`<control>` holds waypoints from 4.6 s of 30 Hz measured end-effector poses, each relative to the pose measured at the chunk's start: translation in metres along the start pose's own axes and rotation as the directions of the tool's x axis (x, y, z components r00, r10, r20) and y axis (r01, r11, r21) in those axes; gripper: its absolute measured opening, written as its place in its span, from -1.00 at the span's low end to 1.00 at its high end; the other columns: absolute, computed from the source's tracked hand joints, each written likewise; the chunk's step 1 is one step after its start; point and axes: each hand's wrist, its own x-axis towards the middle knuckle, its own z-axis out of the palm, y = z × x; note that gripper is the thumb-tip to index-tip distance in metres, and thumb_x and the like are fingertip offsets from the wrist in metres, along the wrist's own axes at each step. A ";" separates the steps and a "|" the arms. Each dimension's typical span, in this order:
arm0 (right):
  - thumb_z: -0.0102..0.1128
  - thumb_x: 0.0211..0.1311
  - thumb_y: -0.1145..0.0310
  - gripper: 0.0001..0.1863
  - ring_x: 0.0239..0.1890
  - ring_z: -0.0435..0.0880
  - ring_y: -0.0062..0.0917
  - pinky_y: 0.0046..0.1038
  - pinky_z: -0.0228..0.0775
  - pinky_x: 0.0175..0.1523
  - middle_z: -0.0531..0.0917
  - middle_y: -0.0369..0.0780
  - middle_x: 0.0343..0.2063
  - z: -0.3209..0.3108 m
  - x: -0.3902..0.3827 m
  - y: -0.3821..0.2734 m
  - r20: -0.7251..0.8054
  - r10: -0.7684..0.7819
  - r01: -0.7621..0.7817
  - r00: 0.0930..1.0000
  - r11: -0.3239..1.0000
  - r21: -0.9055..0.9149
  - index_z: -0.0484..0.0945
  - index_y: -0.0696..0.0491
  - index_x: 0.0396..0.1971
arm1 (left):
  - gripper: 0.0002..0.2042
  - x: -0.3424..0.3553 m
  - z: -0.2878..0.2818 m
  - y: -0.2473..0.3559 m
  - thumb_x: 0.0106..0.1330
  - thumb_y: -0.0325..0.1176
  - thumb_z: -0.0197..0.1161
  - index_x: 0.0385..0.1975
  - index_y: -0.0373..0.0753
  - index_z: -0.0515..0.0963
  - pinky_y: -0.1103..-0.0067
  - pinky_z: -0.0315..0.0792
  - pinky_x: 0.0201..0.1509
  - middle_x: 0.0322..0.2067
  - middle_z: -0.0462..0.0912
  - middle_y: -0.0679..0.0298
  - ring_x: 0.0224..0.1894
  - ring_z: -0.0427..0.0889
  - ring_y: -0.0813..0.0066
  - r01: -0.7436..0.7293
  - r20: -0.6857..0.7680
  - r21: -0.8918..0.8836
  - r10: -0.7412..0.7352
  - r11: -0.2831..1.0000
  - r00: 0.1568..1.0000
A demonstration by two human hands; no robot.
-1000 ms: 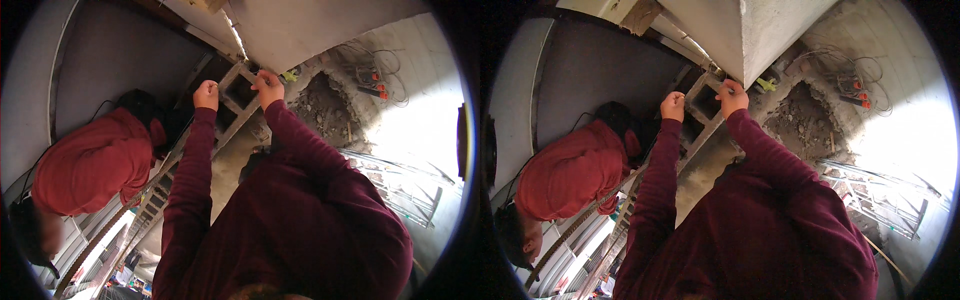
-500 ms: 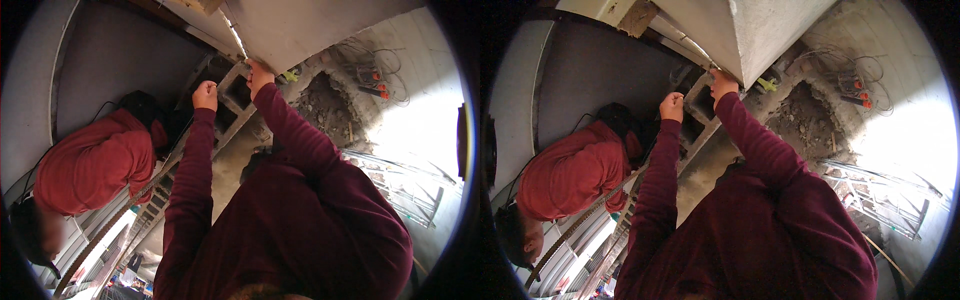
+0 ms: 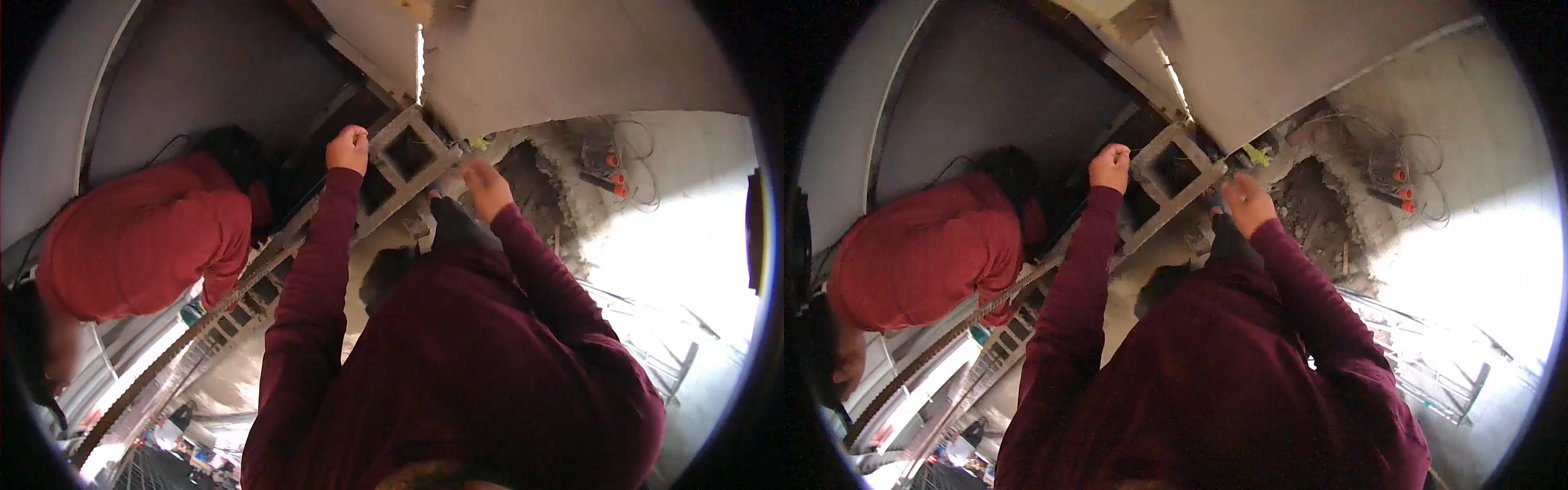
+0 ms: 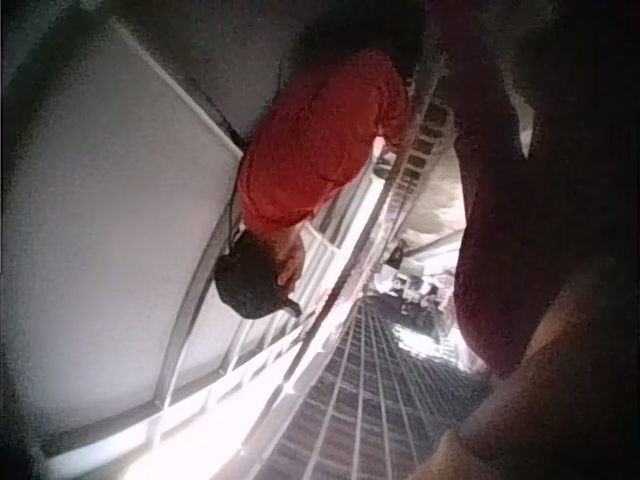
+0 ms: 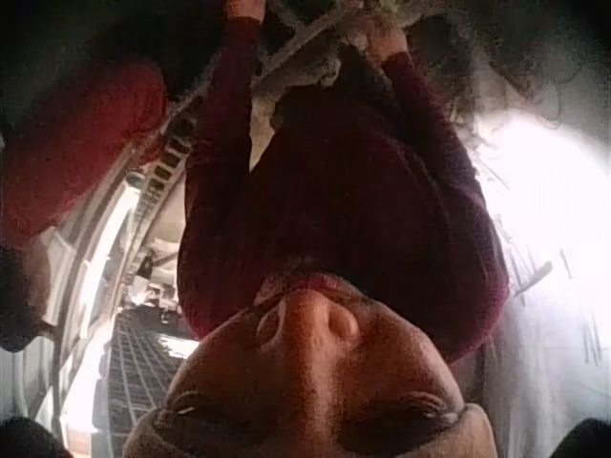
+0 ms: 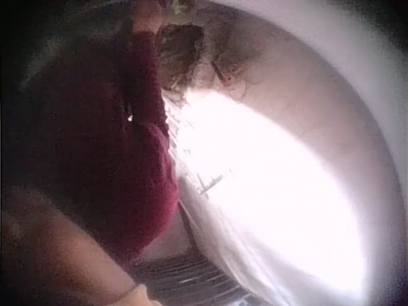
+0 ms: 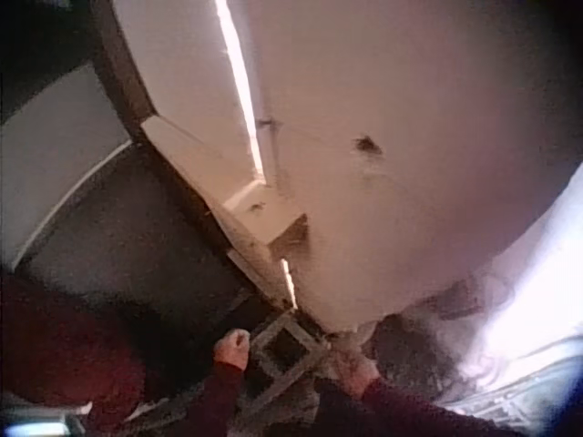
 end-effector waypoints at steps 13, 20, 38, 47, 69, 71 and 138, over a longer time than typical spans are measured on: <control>0.16 0.10 0.31 -0.71 -0.60 0.48 -0.66 -0.61 0.30 -0.54 0.53 -0.31 -0.55 0.073 0.027 -0.094 -0.066 0.219 -0.150 0.973 0.827 0.541 0.50 0.17 -0.22 | -0.86 -0.001 0.013 -0.001 0.07 -0.32 0.04 -0.49 -0.13 0.55 0.30 0.44 -0.33 -0.48 0.60 0.15 -0.41 0.57 0.08 0.039 -0.105 0.097 -0.029 0.995 0.994; 0.01 0.17 0.33 -0.86 -0.63 0.28 -0.67 -0.61 0.14 -0.55 0.37 -0.36 -0.62 0.117 0.092 -0.090 0.006 0.510 -0.067 0.860 0.100 0.993 0.33 0.04 -0.52 | -0.87 -0.005 0.015 -0.003 0.06 -0.32 0.06 -0.48 -0.12 0.55 0.30 0.44 -0.32 -0.50 0.60 0.12 -0.41 0.58 0.08 0.015 -0.097 0.105 -0.004 0.994 0.995; -0.04 0.13 0.20 -0.80 -0.74 0.31 -0.55 -0.51 0.11 -0.69 0.34 -0.31 -0.71 0.129 0.133 -0.068 -0.171 0.583 0.000 0.795 0.282 0.960 0.28 -0.02 -0.55 | -0.87 -0.005 0.015 -0.005 0.08 -0.31 0.05 -0.47 -0.12 0.54 0.28 0.42 -0.30 -0.47 0.61 0.13 -0.38 0.57 0.08 0.030 -0.044 0.133 -0.024 0.991 0.999; -0.04 0.15 0.16 -0.77 -0.75 0.32 -0.55 -0.52 0.10 -0.71 0.40 -0.30 -0.69 0.122 0.126 -0.065 -0.172 0.648 -0.099 0.742 0.359 0.928 0.32 0.01 -0.50 | -0.87 -0.007 0.011 -0.001 0.07 -0.32 0.06 -0.46 -0.12 0.55 0.29 0.43 -0.30 -0.47 0.61 0.12 -0.38 0.58 0.09 -0.007 -0.056 0.123 0.014 0.992 0.998; -0.01 0.12 0.22 -0.80 -0.71 0.32 -0.58 -0.55 0.11 -0.67 0.34 -0.32 -0.68 0.120 0.123 -0.083 -0.123 0.692 0.013 0.712 0.162 0.987 0.29 0.00 -0.55 | -0.85 -0.006 0.014 -0.004 0.06 -0.33 0.04 -0.47 -0.13 0.56 0.34 0.43 -0.28 -0.49 0.61 0.13 -0.39 0.58 0.12 -0.001 -0.078 0.119 0.011 0.993 0.997; -0.01 0.11 0.23 -0.81 -0.71 0.33 -0.57 -0.55 0.13 -0.66 0.35 -0.32 -0.68 0.117 0.119 -0.087 -0.123 0.691 0.020 0.712 0.156 0.988 0.28 0.00 -0.55 | -0.85 -0.007 0.013 -0.004 0.05 -0.32 0.05 -0.47 -0.13 0.56 0.33 0.43 -0.28 -0.49 0.61 0.13 -0.39 0.58 0.12 -0.006 -0.077 0.103 0.014 0.995 0.997; 0.07 0.10 0.31 -0.84 -0.65 0.52 -0.51 -0.56 0.24 -0.66 0.48 -0.26 -0.59 0.119 0.123 -0.076 -0.205 0.625 0.081 0.754 0.221 0.972 0.37 0.08 -0.41 | -0.85 -0.009 0.010 0.006 0.03 -0.33 0.06 -0.45 -0.15 0.56 0.33 0.43 -0.29 -0.50 0.60 0.13 -0.39 0.58 0.12 0.030 -0.053 0.113 -0.024 0.993 0.998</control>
